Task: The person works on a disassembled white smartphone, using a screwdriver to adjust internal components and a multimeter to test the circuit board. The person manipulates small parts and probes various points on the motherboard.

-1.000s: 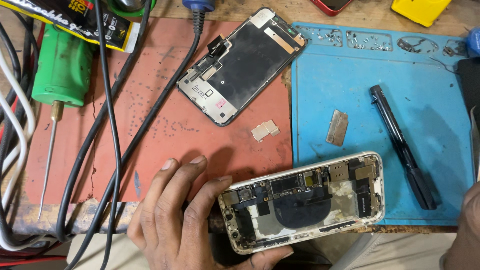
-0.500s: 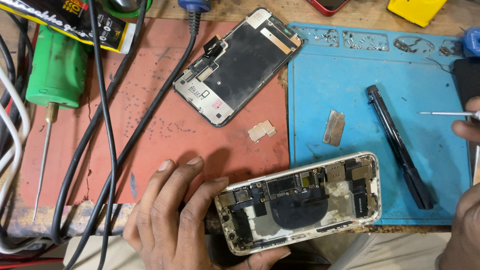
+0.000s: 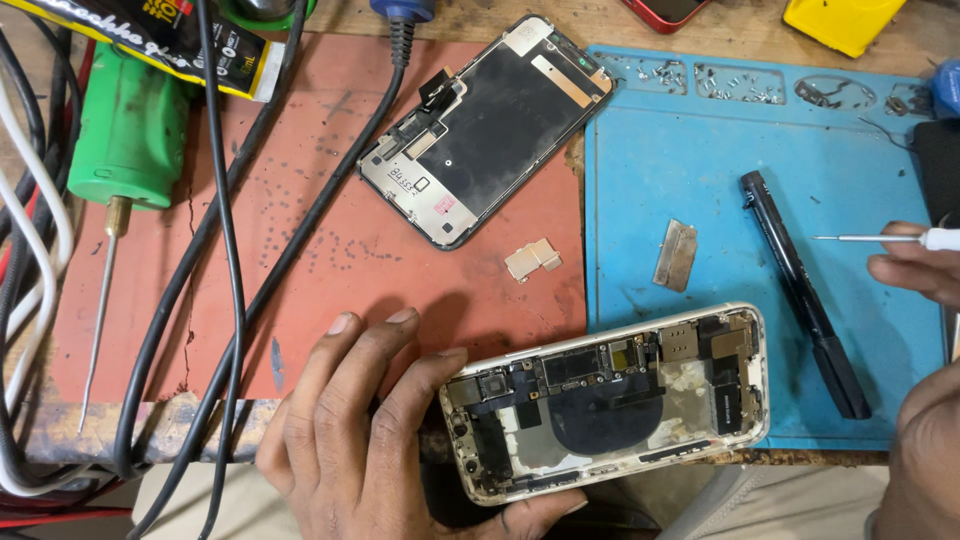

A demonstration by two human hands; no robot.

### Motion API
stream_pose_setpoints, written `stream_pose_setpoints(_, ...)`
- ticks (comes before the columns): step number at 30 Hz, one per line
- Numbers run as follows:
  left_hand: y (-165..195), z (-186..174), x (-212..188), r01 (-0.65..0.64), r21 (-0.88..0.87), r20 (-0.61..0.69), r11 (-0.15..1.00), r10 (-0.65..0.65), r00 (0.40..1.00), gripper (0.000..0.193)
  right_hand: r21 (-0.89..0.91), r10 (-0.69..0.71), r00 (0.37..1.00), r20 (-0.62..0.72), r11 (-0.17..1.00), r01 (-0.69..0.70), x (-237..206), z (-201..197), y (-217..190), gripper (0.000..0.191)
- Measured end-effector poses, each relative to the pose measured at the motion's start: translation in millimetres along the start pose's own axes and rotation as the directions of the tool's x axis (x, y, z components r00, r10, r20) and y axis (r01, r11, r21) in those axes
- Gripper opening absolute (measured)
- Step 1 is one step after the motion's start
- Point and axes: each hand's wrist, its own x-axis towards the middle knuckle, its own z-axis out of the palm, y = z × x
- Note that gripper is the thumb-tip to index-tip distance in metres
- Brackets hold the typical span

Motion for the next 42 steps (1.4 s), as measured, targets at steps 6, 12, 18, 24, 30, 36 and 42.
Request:
stream_pose_setpoints(6, -0.1, -0.1, -0.6, -0.004, 0.005, -0.011, 1.0, 0.004, 1.0, 0.082, 0.124, 0.054, 0.998, 0.007, 0.991, -0.055, -3.9, 2.7, 10.3, 0.034)
stream_pose_setpoints(12, -2.5, -0.2, -0.2, -0.019, -0.011, -0.007, 1.0, 0.019, 1.0, 0.082, 0.127, 0.171, 0.985, 0.025, 0.977, -0.172, 6.1, 3.8, -4.7, 0.034)
stream_pose_setpoints(18, -4.7, -0.7, -1.1, -0.048, 0.006, 0.027, 0.999, 0.048, 0.998, 0.085, 0.151, 0.117, 0.993, 0.0, 0.982, -0.115, 19.7, 0.3, -29.7, 0.032)
stream_pose_setpoints(24, -10.4, -0.9, -2.2, -0.1, 0.037, 0.062, 0.994, 0.098, 0.993, 0.092, 0.202, 0.203, 0.979, -0.002, 0.959, -0.198, 23.1, -3.0, -41.6, 0.033)
stream_pose_setpoints(30, -13.8, 0.0, -0.1, -0.118, 0.047, 0.092, 0.992, 0.113, 0.989, 0.094, 0.241, 0.256, 0.966, -0.049, 0.941, -0.237, 37.2, -3.5, -68.5, 0.033)
stream_pose_setpoints(36, -12.9, 0.6, 2.1, -0.122, 0.052, 0.105, 0.991, 0.117, 0.988, 0.094, 0.28, 0.331, 0.943, -0.046, 0.91, -0.306, 54.2, -2.4, -90.6, 0.025)
stream_pose_setpoints(42, -10.1, 0.7, 1.1, -0.097, 0.069, 0.065, 0.993, 0.093, 0.994, 0.091, 0.259, 0.379, 0.925, -0.001, 0.894, -0.366, 65.3, 0.1, -96.5, 0.019)
